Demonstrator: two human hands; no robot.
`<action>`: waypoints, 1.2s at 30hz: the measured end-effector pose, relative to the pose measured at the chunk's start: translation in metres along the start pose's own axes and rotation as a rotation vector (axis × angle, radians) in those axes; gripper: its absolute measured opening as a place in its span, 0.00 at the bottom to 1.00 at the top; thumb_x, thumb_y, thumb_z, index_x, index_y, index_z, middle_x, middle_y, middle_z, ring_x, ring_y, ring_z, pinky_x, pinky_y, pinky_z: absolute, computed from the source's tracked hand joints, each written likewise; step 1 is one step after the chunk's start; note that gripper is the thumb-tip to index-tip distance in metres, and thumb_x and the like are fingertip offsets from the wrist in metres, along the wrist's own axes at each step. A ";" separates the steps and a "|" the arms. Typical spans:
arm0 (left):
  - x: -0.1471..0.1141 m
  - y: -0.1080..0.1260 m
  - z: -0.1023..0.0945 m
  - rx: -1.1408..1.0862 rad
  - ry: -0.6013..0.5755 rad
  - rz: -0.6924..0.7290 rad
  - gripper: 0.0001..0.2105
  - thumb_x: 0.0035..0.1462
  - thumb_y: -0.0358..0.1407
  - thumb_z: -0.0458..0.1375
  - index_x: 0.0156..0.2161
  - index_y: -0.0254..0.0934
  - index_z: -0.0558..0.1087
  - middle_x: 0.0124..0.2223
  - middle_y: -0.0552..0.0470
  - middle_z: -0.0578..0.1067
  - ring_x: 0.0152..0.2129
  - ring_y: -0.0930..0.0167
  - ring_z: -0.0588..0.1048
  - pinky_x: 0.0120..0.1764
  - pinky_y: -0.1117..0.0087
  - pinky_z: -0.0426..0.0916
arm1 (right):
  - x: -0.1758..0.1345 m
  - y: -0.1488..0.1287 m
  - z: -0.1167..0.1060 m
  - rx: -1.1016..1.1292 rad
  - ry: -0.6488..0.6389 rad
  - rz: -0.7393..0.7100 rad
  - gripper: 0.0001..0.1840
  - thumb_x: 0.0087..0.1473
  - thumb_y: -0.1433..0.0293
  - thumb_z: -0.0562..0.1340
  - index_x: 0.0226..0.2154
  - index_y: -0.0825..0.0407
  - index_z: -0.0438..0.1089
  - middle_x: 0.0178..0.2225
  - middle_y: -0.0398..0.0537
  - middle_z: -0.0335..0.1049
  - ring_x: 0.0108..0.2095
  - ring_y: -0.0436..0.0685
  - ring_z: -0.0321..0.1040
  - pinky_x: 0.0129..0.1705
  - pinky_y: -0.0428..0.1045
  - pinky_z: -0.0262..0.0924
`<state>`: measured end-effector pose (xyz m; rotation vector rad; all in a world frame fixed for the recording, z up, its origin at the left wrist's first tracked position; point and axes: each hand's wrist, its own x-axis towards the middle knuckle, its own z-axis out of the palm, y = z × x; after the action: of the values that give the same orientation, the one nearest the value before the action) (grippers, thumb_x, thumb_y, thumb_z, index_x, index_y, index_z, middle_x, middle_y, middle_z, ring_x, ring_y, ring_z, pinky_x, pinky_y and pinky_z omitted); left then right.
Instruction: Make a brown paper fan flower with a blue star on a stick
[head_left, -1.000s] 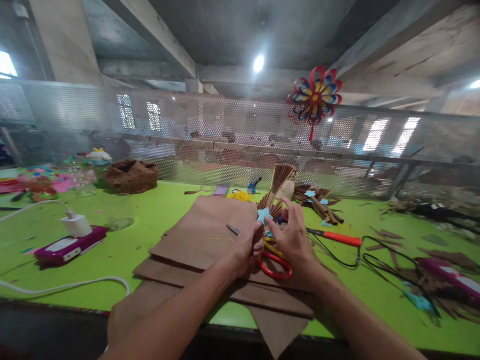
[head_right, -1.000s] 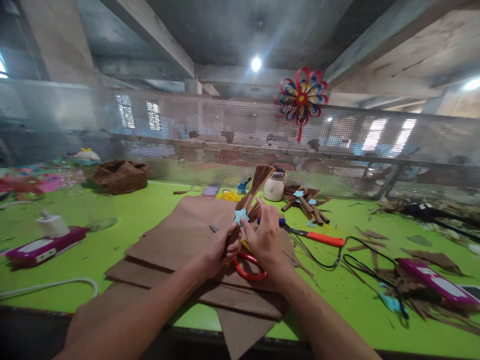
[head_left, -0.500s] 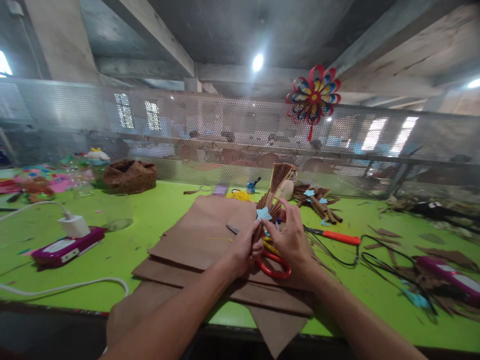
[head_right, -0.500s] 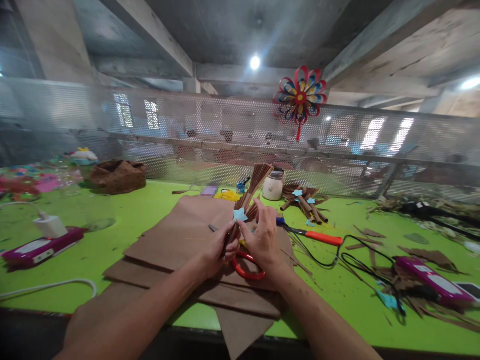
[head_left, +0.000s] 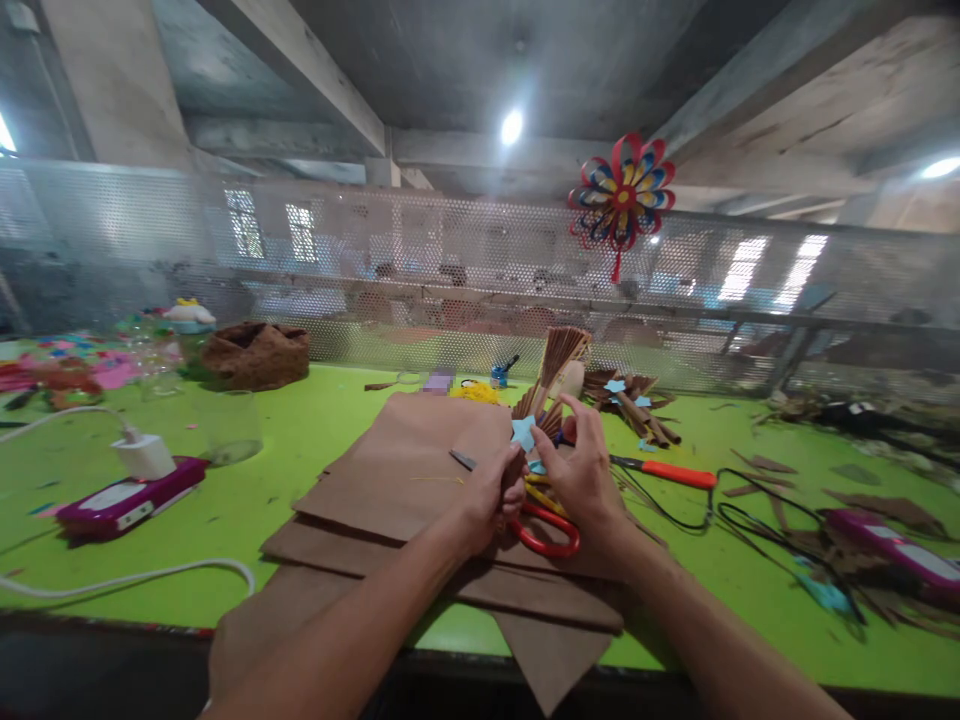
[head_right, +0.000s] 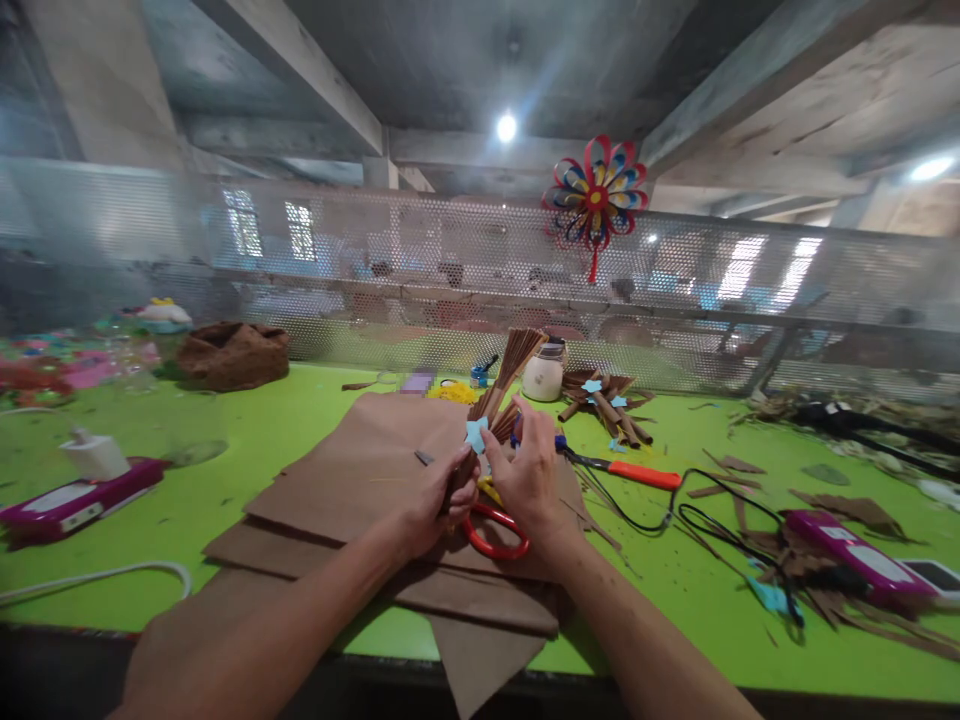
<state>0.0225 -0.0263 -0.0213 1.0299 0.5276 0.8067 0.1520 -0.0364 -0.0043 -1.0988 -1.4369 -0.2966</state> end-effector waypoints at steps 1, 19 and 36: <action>-0.001 0.001 0.000 -0.003 -0.006 0.010 0.18 0.51 0.51 0.49 0.27 0.36 0.61 0.14 0.63 0.51 0.09 0.82 0.46 0.14 0.79 0.37 | 0.000 0.000 0.000 0.007 0.015 0.015 0.24 0.50 0.62 0.58 0.49 0.51 0.58 0.35 0.49 0.60 0.33 0.55 0.57 0.39 0.55 0.57; 0.000 0.000 -0.005 0.016 -0.004 0.237 0.08 0.51 0.40 0.51 0.32 0.37 0.60 0.18 0.60 0.59 0.12 0.80 0.57 0.15 0.80 0.49 | 0.001 0.027 0.006 0.547 -0.372 0.327 0.25 0.47 0.65 0.60 0.49 0.53 0.61 0.40 0.52 0.69 0.36 0.57 0.67 0.32 0.51 0.63; 0.004 0.004 -0.013 0.004 0.239 0.328 0.16 0.48 0.46 0.57 0.36 0.37 0.61 0.21 0.59 0.63 0.16 0.80 0.63 0.16 0.81 0.51 | 0.064 0.063 -0.085 0.793 0.057 0.470 0.21 0.51 0.52 0.54 0.24 0.52 0.68 0.12 0.38 0.55 0.14 0.47 0.52 0.19 0.45 0.51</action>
<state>0.0147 -0.0149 -0.0234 1.0444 0.5700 1.2298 0.2654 -0.0389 0.0453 -0.7160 -1.0435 0.5370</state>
